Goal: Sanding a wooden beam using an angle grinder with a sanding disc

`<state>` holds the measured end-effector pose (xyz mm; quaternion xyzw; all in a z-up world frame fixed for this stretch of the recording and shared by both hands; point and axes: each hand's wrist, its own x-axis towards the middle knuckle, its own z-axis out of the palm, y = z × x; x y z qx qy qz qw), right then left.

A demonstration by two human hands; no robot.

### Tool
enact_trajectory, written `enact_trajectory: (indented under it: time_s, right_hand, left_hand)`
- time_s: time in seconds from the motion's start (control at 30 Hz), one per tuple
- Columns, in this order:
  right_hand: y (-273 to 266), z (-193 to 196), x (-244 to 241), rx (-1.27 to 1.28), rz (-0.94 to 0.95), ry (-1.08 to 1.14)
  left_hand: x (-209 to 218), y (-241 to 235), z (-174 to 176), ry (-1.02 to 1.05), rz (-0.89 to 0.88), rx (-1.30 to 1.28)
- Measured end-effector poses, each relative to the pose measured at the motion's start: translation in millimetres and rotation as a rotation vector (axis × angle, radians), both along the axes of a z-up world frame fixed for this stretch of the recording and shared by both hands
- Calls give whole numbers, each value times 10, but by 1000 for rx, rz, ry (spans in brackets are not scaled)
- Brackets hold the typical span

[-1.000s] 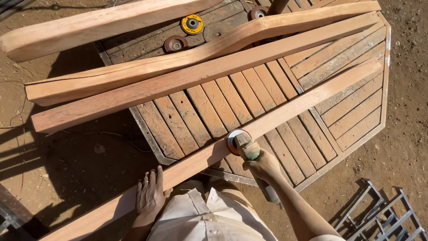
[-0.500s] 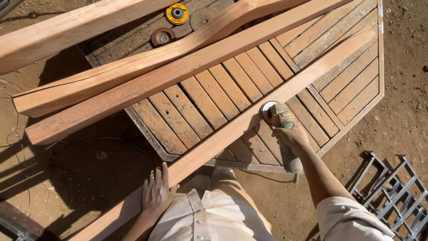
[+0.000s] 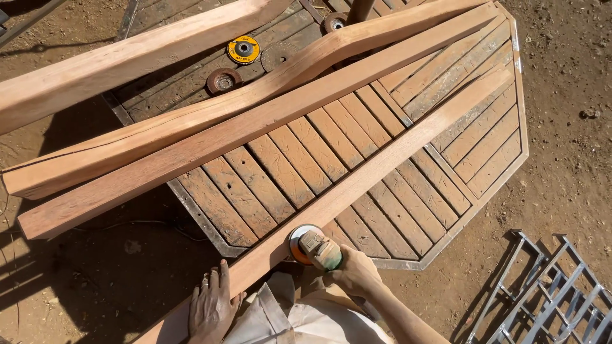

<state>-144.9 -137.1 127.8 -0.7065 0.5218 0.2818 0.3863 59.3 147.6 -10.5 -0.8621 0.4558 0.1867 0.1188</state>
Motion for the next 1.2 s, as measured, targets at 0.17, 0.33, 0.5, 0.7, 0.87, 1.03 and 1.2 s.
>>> enact_trajectory:
  time_s: [0.17, 0.33, 0.5, 0.7, 0.87, 1.03, 1.2]
  right_hand:
    - [-1295, 162, -297, -155, -271, 85]
    - [-2531, -113, -770, -250, -862, -199]
    - [-2309, 226, -644, -185, -581, -42]
    - [-2035, 49, -666, 48, -181, 17]
    - [-3122, 111, -895, -47, -229, 94]
    - [-4493, -260, -1279, -169, -893, -236]
    - [-4142, -48, -1115, -157, -710, -152]
  left_hand:
    - [-80, 75, -434, -130, -6, 19]
    - [-192, -250, -718, -126, -28, 100]
    - [-543, -1350, -415, -81, -42, 30]
    - [-880, -2463, -130, -22, -82, 51]
    - [-1029, -2839, -356, 54, -18, 233]
    - [-1042, -2777, -643, 150, 128, 224]
    - [-1001, -2971, -209, 220, 141, 332]
